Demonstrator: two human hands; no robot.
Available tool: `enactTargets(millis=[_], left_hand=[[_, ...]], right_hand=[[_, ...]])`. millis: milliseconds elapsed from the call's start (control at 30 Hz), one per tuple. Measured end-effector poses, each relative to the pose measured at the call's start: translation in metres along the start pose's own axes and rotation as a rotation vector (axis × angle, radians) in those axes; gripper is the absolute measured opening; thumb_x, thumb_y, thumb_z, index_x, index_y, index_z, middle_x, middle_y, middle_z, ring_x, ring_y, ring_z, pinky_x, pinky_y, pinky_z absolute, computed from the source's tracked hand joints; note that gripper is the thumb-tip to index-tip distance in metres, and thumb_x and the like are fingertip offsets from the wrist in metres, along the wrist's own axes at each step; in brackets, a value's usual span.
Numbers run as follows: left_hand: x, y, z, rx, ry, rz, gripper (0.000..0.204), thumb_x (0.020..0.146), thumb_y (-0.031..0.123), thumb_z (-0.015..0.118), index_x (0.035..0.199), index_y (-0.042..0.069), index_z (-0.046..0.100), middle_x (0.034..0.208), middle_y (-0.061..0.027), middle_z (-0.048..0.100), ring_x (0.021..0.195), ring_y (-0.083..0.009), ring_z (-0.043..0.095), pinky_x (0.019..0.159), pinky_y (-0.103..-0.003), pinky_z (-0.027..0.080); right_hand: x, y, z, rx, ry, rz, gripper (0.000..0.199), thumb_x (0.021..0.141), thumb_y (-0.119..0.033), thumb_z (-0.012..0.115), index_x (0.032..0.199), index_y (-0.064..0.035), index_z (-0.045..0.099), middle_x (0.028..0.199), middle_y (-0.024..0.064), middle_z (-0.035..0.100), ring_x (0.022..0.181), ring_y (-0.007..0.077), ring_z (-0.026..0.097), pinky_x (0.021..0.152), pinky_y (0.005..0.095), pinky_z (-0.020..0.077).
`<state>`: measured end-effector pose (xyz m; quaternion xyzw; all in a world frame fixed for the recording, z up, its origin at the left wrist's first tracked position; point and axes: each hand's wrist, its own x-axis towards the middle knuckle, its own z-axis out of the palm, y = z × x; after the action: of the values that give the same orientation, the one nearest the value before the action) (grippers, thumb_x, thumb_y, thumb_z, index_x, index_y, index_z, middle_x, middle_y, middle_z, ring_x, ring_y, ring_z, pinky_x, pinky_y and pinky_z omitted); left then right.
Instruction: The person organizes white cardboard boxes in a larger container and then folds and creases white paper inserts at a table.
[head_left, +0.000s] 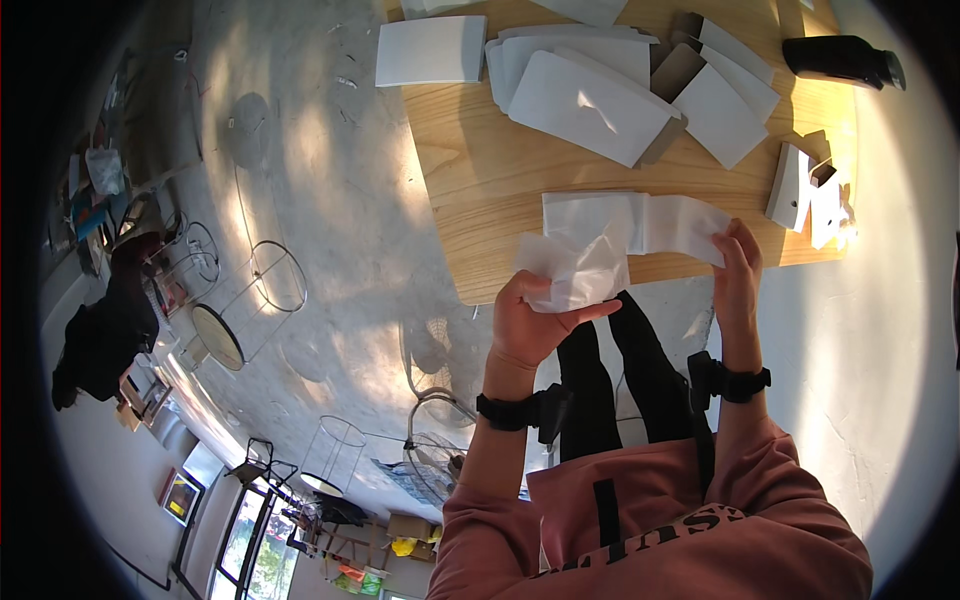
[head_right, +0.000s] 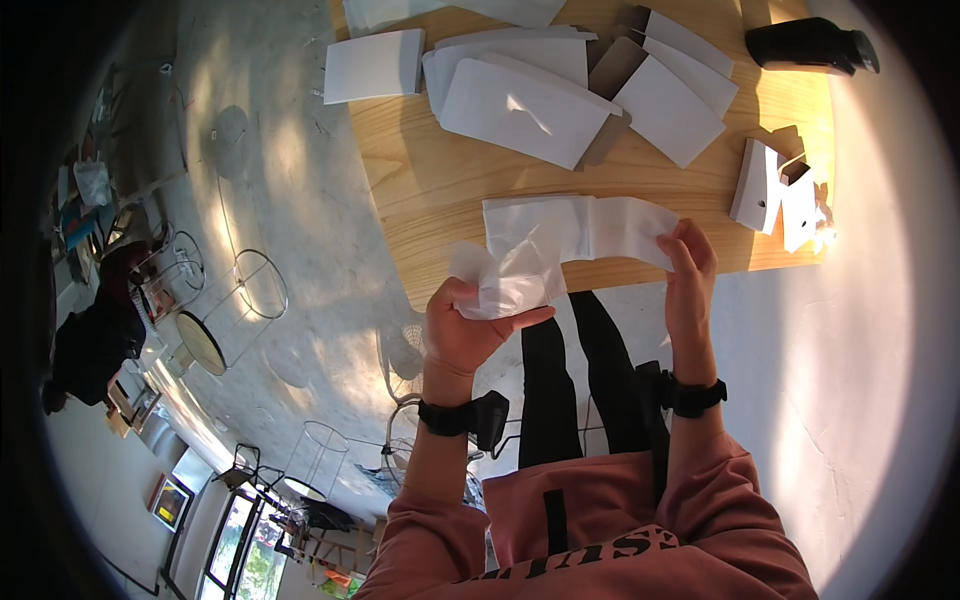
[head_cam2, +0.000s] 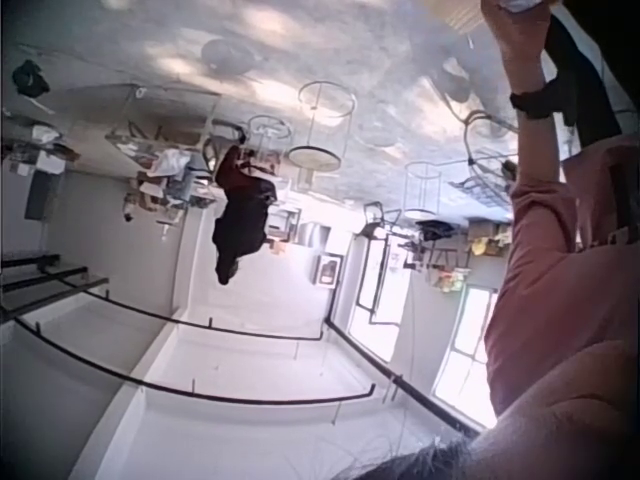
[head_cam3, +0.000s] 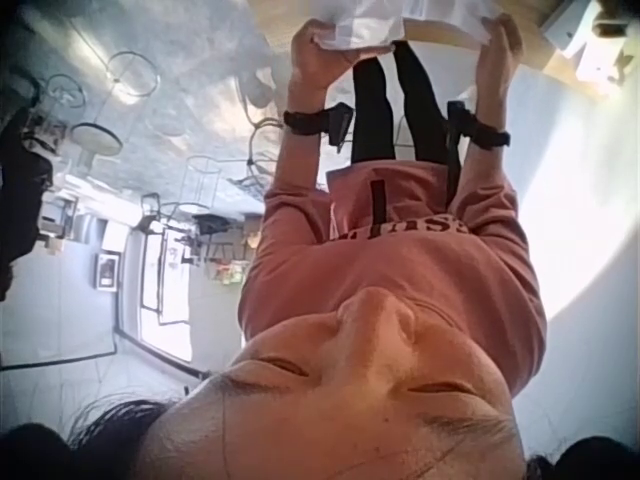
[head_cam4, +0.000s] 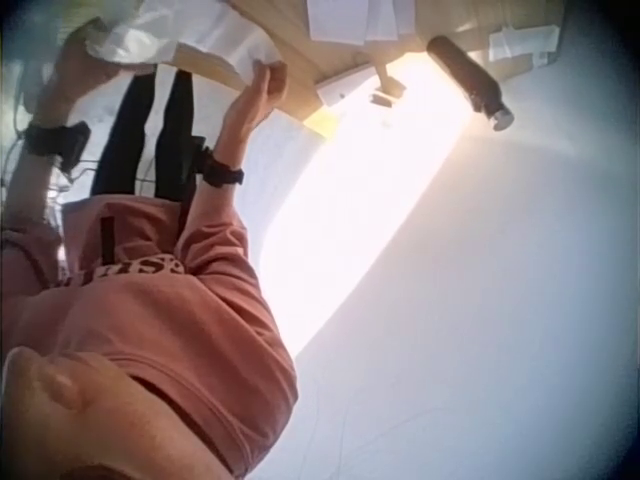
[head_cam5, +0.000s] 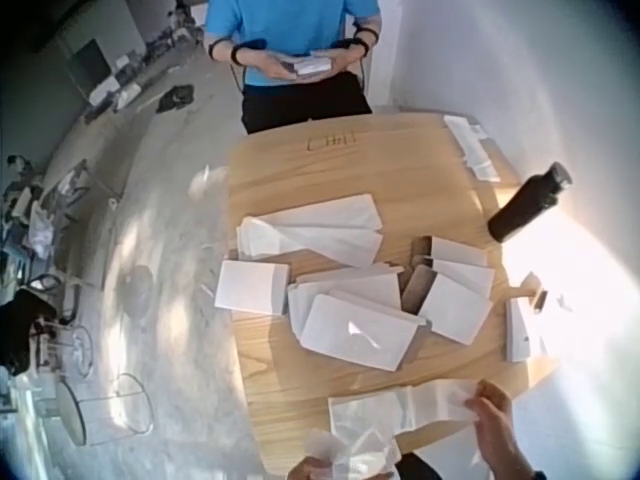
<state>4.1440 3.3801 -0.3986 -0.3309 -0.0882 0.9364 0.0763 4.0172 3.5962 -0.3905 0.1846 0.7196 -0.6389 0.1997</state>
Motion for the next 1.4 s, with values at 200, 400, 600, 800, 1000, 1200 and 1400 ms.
enactTargets(millis=[200,400,600,800,1000,1200,1400], left_hand=[[0.002,-0.007,-0.004,0.015,0.036,-0.046,0.052,0.073,0.017,0.045,0.123,0.003,0.046,0.127,-0.0168,0.048,0.119,-0.0413,0.043,0.096,-0.069,0.028],[-0.008,0.003,-0.003,0.006,0.054,-0.043,0.047,0.073,0.015,0.044,0.119,0.001,0.046,0.122,-0.0151,0.050,0.116,-0.0398,0.046,0.092,-0.069,0.033],[-0.027,-0.011,0.009,-0.078,-0.082,-0.128,0.051,0.068,0.018,0.044,0.116,0.000,0.051,0.123,-0.0183,0.051,0.117,-0.0445,0.044,0.093,-0.072,0.028],[-0.045,0.006,0.007,0.143,-0.005,-0.067,0.055,0.066,0.015,0.046,0.119,-0.001,0.047,0.131,-0.0262,0.041,0.120,-0.0440,0.041,0.094,-0.069,0.031],[-0.041,0.055,-0.025,0.953,0.522,0.386,0.036,0.080,0.007,0.053,0.115,-0.003,0.049,0.109,-0.0099,0.058,0.099,-0.0237,0.058,0.084,-0.043,0.050],[-0.023,0.073,-0.036,1.123,0.623,0.477,0.028,0.085,0.021,0.062,0.103,-0.001,0.059,0.092,-0.0032,0.061,0.078,-0.0103,0.059,0.066,-0.027,0.052],[-0.015,0.071,-0.042,1.345,0.737,0.630,0.023,0.085,0.021,0.064,0.091,-0.001,0.063,0.079,-0.0003,0.060,0.070,-0.0055,0.054,0.062,-0.023,0.049]], right_hand=[[0.007,0.007,-0.013,-0.121,0.047,-0.065,0.013,0.079,-0.013,0.060,0.077,-0.0080,0.048,0.076,-0.0025,0.046,0.075,0.0066,0.042,0.063,0.0217,0.0311],[-0.020,0.006,0.014,-0.505,0.149,-0.333,0.014,0.083,-0.010,0.063,0.090,-0.0042,0.052,0.084,0.0015,0.054,0.078,0.0107,0.051,0.067,0.0242,0.0416],[-0.065,0.020,0.048,0.470,-0.387,0.663,0.053,0.094,-0.048,0.038,0.117,-0.0013,0.047,0.103,0.0119,0.060,0.096,0.0186,0.057,0.085,0.0325,0.0445],[-0.044,0.030,0.039,0.734,-0.265,0.588,0.028,0.092,-0.024,0.051,0.110,-0.0025,0.052,0.102,0.0061,0.061,0.093,0.0164,0.059,0.084,0.0308,0.0459],[-0.029,0.015,0.046,0.165,-0.079,0.261,0.014,0.084,-0.013,0.062,0.093,-0.0019,0.058,0.083,0.0018,0.062,0.077,0.0089,0.057,0.072,0.0232,0.0454],[-0.023,0.042,0.052,-0.253,0.022,0.008,0.015,0.083,-0.013,0.063,0.086,0.0019,0.062,0.080,0.0044,0.063,0.069,0.0092,0.055,0.064,0.0229,0.0436],[-0.026,0.038,0.067,-0.570,0.103,-0.130,0.011,0.080,-0.010,0.064,0.086,-0.0011,0.062,0.076,0.0075,0.061,0.063,0.0145,0.055,0.059,0.0265,0.0431]])
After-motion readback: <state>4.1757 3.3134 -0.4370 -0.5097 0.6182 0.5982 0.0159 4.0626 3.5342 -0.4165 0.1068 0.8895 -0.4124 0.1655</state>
